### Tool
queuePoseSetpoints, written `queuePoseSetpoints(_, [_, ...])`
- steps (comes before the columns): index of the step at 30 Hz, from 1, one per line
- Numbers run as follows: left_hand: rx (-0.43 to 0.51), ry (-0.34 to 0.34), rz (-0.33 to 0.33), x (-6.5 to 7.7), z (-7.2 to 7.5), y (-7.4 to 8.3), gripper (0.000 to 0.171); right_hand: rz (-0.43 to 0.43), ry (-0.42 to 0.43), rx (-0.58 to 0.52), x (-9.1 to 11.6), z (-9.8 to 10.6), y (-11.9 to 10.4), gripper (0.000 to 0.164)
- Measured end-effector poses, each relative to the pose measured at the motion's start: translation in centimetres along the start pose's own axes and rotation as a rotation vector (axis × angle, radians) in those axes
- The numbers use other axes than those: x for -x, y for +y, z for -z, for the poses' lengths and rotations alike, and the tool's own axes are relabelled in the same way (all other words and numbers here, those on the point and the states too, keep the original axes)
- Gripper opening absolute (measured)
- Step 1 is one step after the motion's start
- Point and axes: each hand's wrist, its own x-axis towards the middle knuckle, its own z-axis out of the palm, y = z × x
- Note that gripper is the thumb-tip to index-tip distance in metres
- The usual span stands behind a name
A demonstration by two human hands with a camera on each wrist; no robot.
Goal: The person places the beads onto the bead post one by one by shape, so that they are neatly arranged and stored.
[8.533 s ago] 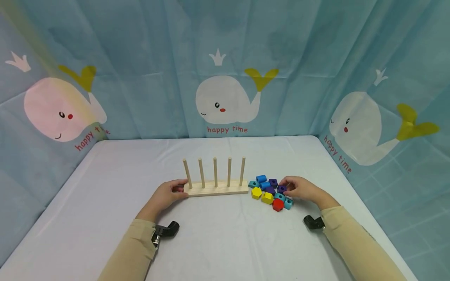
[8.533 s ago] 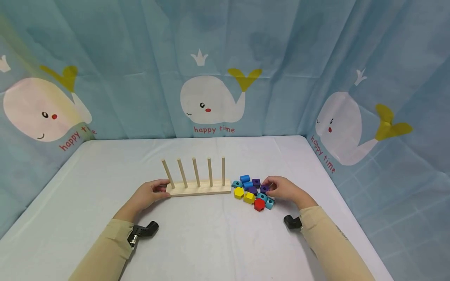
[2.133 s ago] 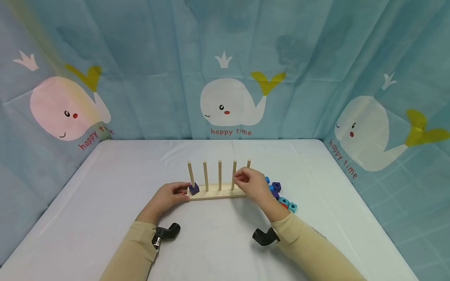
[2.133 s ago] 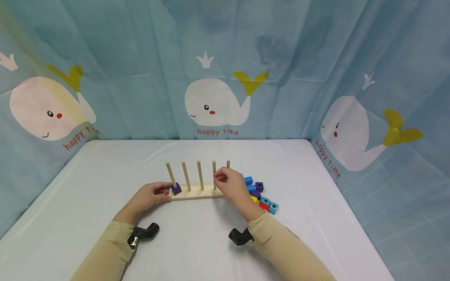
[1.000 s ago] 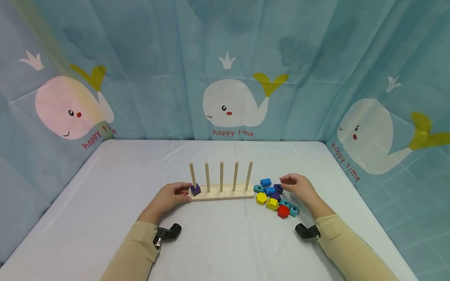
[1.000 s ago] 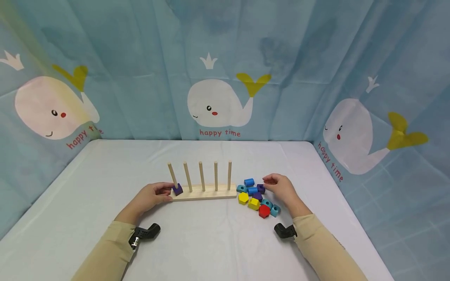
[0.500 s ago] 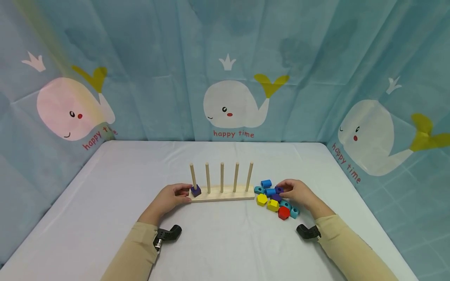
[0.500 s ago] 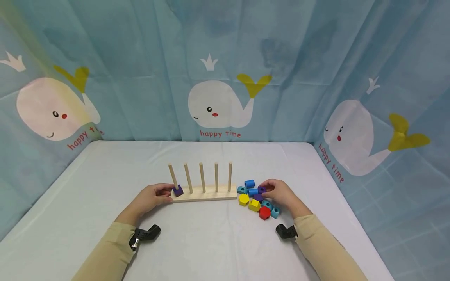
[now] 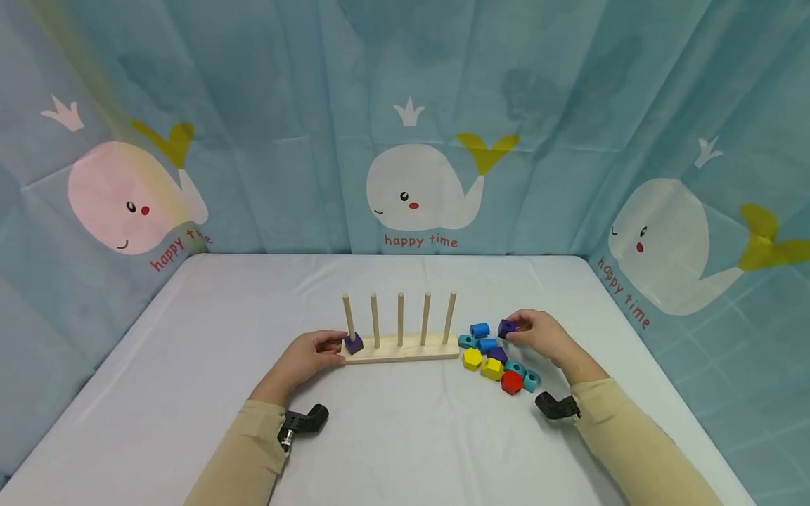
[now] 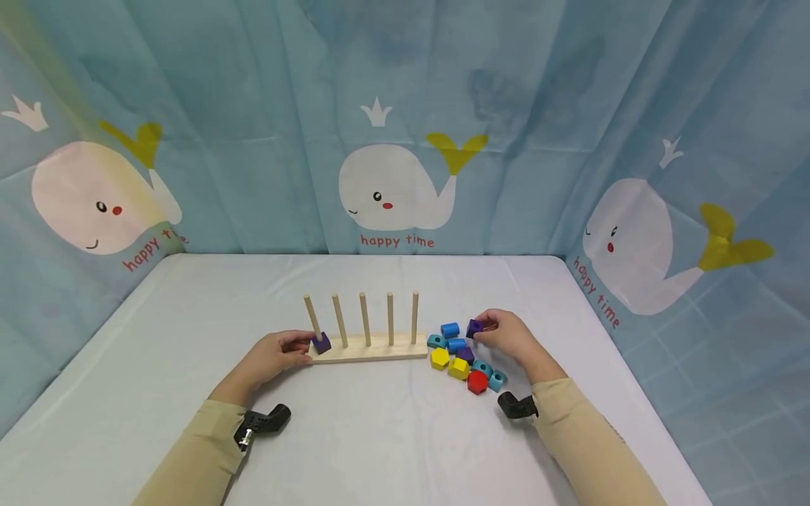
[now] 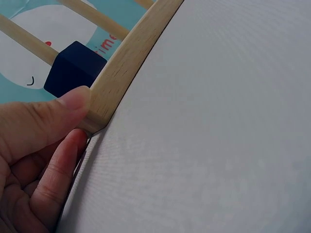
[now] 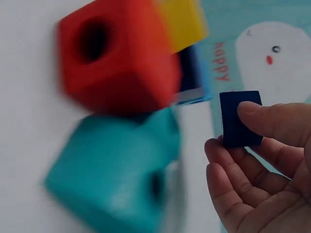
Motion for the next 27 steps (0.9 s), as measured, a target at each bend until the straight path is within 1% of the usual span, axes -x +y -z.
queuePoseSetpoints(3, [0.0, 0.004, 0.008, 0.0, 0.0, 0.0, 0.051, 0.019, 0.014, -0.003, 0.0, 0.8, -1.0, 0.031])
queuePoseSetpoints(9, [-0.006, 0.008, -0.007, 0.0, 0.0, 0.0, 0.051, 0.064, 0.029, -0.028, -0.1, 2.1, -3.7, 0.033])
queuePoseSetpoints(16, [0.004, 0.01, -0.006, 0.0, -0.1, -0.1, 0.05, 0.112, 0.051, -0.013, -0.4, 3.2, -6.9, 0.033])
queuePoseSetpoints(22, [0.006, 0.013, -0.011, 0.1, -0.1, 0.0, 0.05, 0.166, 0.052, -0.02, -0.5, 3.7, -9.5, 0.032])
queuePoseSetpoints(27, [0.004, 0.014, -0.011, 0.1, -0.1, 0.0, 0.05, 0.209, 0.047, -0.039, -0.4, 3.5, -11.7, 0.03])
